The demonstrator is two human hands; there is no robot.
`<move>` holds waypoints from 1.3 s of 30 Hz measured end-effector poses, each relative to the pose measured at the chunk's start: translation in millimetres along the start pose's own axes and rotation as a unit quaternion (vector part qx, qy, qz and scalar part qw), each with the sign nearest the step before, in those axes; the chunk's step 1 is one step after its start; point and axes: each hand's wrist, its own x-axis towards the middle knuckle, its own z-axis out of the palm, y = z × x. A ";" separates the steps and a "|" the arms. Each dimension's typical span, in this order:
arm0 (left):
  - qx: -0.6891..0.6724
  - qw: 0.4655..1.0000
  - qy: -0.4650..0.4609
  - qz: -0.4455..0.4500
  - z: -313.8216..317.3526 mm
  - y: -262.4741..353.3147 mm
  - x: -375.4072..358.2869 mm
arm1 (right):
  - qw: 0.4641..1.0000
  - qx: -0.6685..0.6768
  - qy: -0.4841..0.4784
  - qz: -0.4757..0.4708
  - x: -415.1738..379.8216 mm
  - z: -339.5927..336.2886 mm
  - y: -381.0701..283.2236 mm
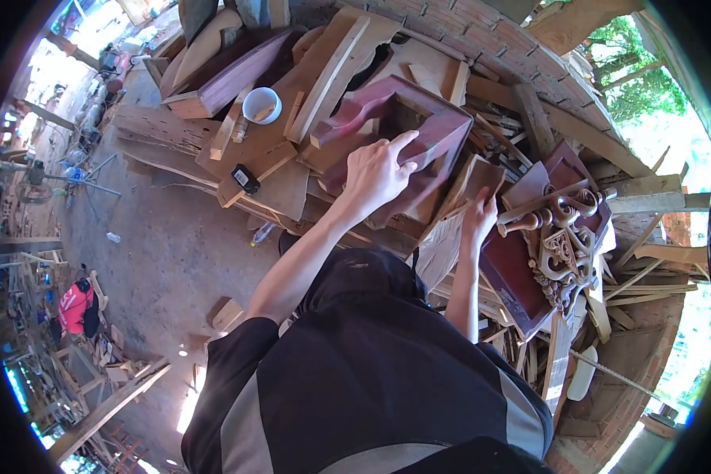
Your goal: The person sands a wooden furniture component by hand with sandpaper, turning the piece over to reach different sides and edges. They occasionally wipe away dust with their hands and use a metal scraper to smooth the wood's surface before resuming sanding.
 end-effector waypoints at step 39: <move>-0.434 0.857 -0.031 -0.275 -28.6 -195.7 -8.3 | 0.783 0.017 -0.310 -0.538 -1.0 48.2 -93.2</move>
